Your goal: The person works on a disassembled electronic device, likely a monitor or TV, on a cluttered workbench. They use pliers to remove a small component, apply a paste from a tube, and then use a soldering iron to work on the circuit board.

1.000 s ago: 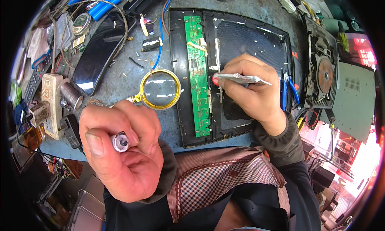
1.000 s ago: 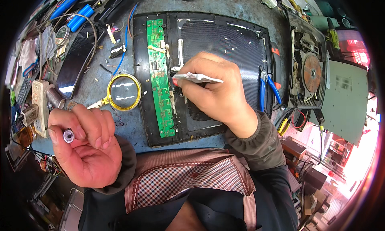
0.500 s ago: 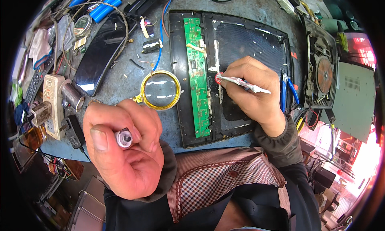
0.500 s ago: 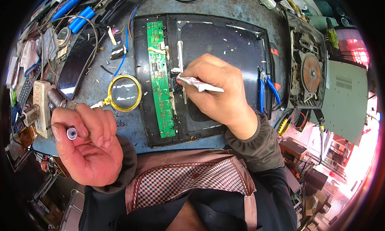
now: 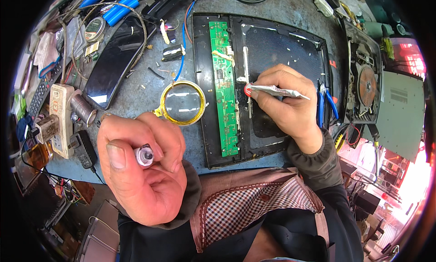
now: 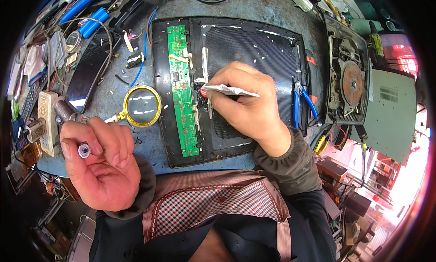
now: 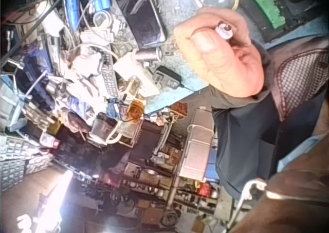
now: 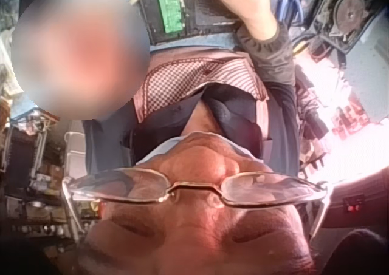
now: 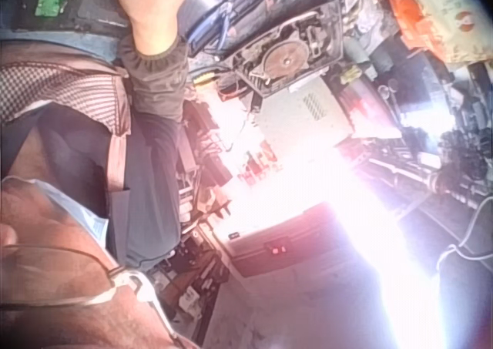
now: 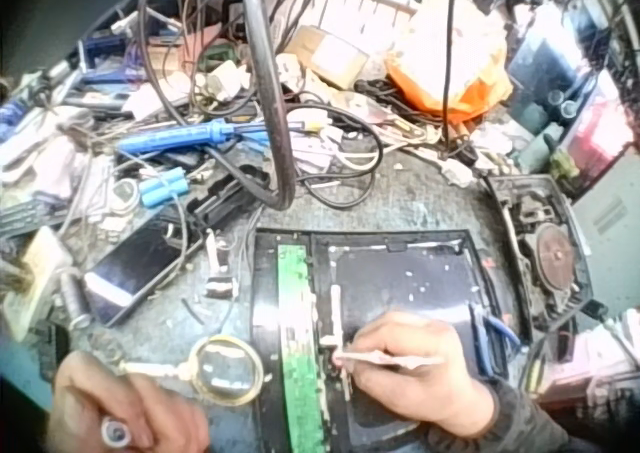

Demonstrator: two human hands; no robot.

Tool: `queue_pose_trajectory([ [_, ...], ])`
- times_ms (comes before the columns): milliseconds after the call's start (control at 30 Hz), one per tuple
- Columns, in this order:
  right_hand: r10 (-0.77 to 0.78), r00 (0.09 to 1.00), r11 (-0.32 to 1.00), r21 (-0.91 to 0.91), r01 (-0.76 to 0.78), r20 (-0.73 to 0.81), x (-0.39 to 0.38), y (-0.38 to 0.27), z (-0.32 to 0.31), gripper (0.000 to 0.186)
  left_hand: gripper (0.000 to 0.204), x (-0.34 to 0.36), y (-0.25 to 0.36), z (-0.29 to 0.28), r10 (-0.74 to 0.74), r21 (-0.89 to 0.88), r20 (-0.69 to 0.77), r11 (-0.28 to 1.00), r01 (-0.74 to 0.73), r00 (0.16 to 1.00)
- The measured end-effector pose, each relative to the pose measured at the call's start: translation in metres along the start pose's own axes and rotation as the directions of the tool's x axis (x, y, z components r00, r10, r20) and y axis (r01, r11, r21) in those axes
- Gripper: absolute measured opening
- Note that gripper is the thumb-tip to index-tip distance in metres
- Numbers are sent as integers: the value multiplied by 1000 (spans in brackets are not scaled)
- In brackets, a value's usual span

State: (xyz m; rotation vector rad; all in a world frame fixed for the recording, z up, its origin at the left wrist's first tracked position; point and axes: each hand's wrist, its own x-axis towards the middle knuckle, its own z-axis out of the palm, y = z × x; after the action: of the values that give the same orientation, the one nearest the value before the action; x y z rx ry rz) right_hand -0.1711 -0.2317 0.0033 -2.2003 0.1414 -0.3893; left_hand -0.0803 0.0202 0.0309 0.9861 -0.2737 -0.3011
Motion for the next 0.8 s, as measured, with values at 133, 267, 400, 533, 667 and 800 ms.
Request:
queue_pose_trajectory([
  [133,21,998,997,67,-25,66,-1,-1,-3,16,45,0,1,0,4,11,2,1000,-4,1000],
  [267,-57,998,998,-3,57,25,-3,0,2,18,45,0,0,0,3,10,0,1000,-3,1000],
  [400,-82,993,997,21,80,81,-5,0,-1,19,46,-1,-1,0,-2,10,11,1000,2,1000],
  [533,-28,1000,999,-20,27,-6,-3,0,0,20,42,1,0,-2,10,52,78,999,-14,997],
  [667,-13,998,999,50,10,59,-4,1,-4,19,42,-1,0,-3,4,52,81,999,-8,997],
  [800,-48,998,998,-52,47,-33,1,0,4,18,41,0,1,-2,6,53,77,999,-10,997],
])
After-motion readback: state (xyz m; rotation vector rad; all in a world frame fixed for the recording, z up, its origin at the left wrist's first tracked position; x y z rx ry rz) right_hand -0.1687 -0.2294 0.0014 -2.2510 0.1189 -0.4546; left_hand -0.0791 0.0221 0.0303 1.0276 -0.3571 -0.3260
